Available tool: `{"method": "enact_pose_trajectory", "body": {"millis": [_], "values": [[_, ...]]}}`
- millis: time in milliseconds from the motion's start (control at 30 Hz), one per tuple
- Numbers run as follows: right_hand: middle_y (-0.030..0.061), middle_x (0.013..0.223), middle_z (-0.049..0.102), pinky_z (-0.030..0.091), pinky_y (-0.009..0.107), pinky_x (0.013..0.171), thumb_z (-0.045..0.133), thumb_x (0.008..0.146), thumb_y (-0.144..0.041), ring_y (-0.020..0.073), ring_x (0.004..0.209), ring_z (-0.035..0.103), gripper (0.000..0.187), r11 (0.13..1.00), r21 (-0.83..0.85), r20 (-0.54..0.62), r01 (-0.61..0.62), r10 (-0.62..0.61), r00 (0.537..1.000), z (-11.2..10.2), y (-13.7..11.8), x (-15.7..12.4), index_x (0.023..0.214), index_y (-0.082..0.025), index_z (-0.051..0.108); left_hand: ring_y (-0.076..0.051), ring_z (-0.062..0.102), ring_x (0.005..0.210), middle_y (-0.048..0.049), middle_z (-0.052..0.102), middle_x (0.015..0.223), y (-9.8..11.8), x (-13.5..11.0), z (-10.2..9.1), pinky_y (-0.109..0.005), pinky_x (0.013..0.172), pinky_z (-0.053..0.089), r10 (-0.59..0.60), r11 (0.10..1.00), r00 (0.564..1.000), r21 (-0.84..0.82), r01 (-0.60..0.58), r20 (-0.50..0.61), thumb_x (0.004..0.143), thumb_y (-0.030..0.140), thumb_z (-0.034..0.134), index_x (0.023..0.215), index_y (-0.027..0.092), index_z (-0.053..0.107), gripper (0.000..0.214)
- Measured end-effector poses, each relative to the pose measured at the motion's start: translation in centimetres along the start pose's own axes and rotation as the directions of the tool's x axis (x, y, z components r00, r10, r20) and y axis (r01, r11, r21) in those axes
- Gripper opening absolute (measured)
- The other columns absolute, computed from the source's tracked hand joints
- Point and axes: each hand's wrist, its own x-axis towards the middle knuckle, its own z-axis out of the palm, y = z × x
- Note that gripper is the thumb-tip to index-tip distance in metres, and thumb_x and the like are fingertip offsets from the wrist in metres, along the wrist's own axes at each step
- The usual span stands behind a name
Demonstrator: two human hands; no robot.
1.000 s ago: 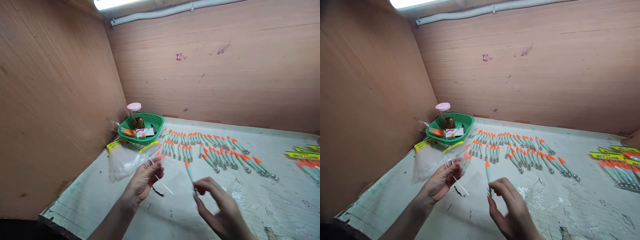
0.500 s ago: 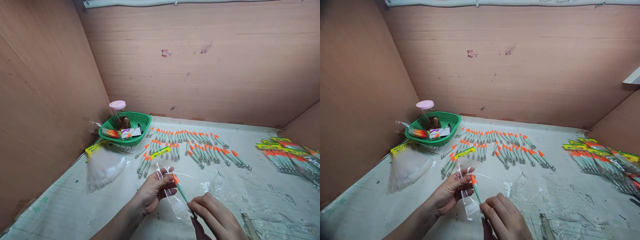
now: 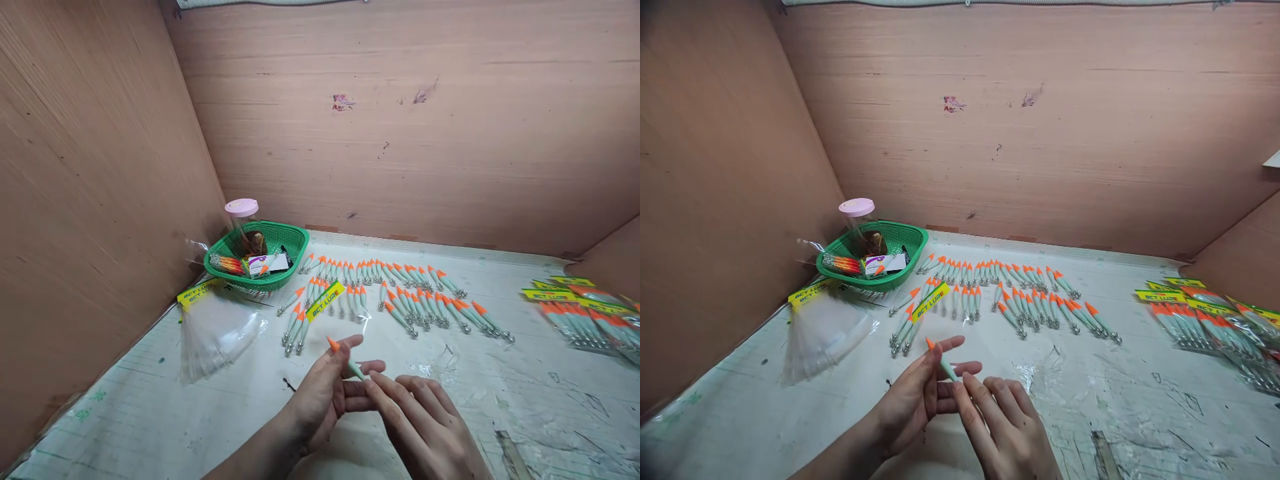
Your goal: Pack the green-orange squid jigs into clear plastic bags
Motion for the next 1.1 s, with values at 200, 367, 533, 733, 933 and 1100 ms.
{"method": "enact_pose_trajectory", "body": {"millis": [200,367,533,733,933,1100], "values": [[0.0156,0.104,0.068,0.05,0.036,0.071,0.048,0.087,-0.007,0.022,0.086,0.062,0.022,0.977,0.192,-0.128,-0.089,0.115,0.985,1.1,-0.5,1.0,0.104,-0.01,0.061,-0.024,0.065,0.099,-0.0164,0.068,0.107,-0.6,0.1,0.1,-0.039,0.094,0.046,0.083,0.987,0.996,-0.141,-0.078,0.033,0.085,0.037,0.058,0.109,0.011,0.057,0.035],[0.0156,0.102,0.069,0.052,0.036,0.066,0.048,0.087,-0.007,0.021,0.082,0.062,0.022,0.97,0.233,-0.125,-0.072,0.103,0.987,1.3,-1.0,2.1,0.104,-0.011,0.061,-0.03,0.064,0.102,-0.0138,0.06,0.124,-0.3,0.5,-0.1,-0.044,0.093,0.046,0.158,0.944,0.986,-0.285,-0.168,-0.058,0.081,0.044,0.061,0.121,0.019,0.051,0.048],[0.0162,0.103,0.069,0.053,0.036,0.069,0.046,0.088,-0.006,0.0214,0.086,0.061,0.021,0.967,0.233,-0.158,-0.104,0.143,0.977,1.8,-1.4,2.4,0.101,-0.01,0.062,-0.027,0.065,0.101,-0.0126,0.056,0.129,-0.4,0.4,0.0,-0.042,0.093,0.047,0.16,0.942,0.987,-0.294,-0.161,-0.028,0.086,0.033,0.057,0.124,0.021,0.049,0.041],[0.0152,0.109,0.068,0.054,0.036,0.07,0.041,0.092,-0.01,0.0213,0.088,0.061,0.025,0.979,0.196,-0.109,-0.047,0.07,0.992,1.8,-1.4,3.2,0.105,-0.009,0.063,-0.022,0.066,0.097,-0.0167,0.065,0.113,-0.7,0.4,-0.3,-0.037,0.093,0.047,0.116,0.922,0.993,-0.374,-0.1,0.021,0.089,0.041,0.049,0.121,0.012,0.052,0.043],[0.0172,0.123,0.058,0.05,0.039,0.086,0.04,0.089,-0.005,0.0249,0.113,0.053,0.037,0.952,0.304,-0.028,0.029,-0.021,0.999,0.2,-1.2,4.4,0.124,-0.011,0.052,-0.022,0.066,0.098,-0.0096,0.07,0.104,2.0,0.6,-0.5,-0.039,0.096,0.046,0.165,0.904,0.979,-0.378,-0.198,-0.117,0.09,0.029,0.049,0.111,0.014,0.059,0.028],[0.0068,0.087,0.059,0.049,0.03,0.067,0.046,0.084,-0.005,0.0169,0.082,0.058,0.022,0.797,0.541,-0.082,-0.269,0.368,0.926,4.1,-0.1,6.1,0.101,-0.018,0.053,-0.018,0.065,0.103,-0.008,0.071,0.106,6.7,-0.4,-1.4,-0.034,0.094,0.05,0.379,0.801,0.867,-0.355,-0.483,-0.324,0.091,0.018,0.044,0.115,0.013,0.058,0.028]]}}
